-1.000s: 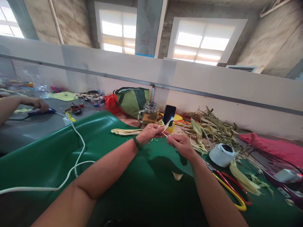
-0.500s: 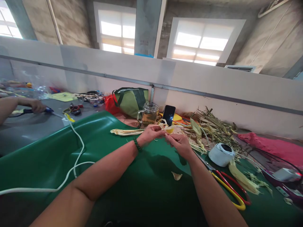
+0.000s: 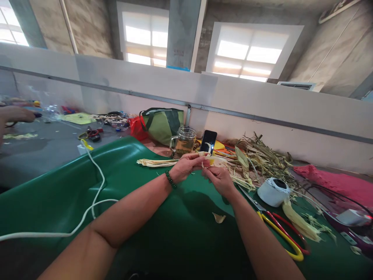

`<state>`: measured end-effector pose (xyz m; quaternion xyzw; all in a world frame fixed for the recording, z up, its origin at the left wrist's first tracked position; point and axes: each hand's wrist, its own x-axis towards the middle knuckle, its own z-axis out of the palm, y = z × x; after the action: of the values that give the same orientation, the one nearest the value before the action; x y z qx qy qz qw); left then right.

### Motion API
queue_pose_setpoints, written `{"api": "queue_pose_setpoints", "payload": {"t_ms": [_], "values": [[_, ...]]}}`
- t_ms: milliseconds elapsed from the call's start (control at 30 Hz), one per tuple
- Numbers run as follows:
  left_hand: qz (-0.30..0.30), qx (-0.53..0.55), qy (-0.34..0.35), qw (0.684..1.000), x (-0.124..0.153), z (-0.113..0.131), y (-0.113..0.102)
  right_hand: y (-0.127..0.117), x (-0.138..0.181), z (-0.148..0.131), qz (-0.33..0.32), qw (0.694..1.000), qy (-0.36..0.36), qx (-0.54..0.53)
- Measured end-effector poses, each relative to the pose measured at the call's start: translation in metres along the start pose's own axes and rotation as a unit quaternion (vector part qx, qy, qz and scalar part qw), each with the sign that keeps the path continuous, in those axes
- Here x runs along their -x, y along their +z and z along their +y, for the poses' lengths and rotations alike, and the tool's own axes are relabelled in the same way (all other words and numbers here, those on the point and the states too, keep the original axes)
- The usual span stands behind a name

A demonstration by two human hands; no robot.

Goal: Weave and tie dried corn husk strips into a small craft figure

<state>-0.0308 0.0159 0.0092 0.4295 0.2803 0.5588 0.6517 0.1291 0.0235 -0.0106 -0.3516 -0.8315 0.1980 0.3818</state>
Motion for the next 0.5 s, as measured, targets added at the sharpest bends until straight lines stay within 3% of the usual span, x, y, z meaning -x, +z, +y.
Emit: {"api": "queue_pose_setpoints", "payload": {"t_ms": [233, 400, 500], "values": [[0.077, 0.025, 0.039, 0.996, -0.0027, 0.002, -0.0005, 0.0064, 0.0051, -0.01, -0.034, 0.997, -0.044, 0.062], [0.092, -0.007, 0.068, 0.993, -0.0052, 0.0037, -0.0061, 0.0058, 0.0089, -0.0101, -0.046, 0.989, -0.088, 0.11], [0.08, -0.091, 0.091, 0.988, -0.0049, 0.0037, -0.0082, 0.002, 0.0101, -0.0109, 0.032, 0.975, -0.127, 0.179]]}}
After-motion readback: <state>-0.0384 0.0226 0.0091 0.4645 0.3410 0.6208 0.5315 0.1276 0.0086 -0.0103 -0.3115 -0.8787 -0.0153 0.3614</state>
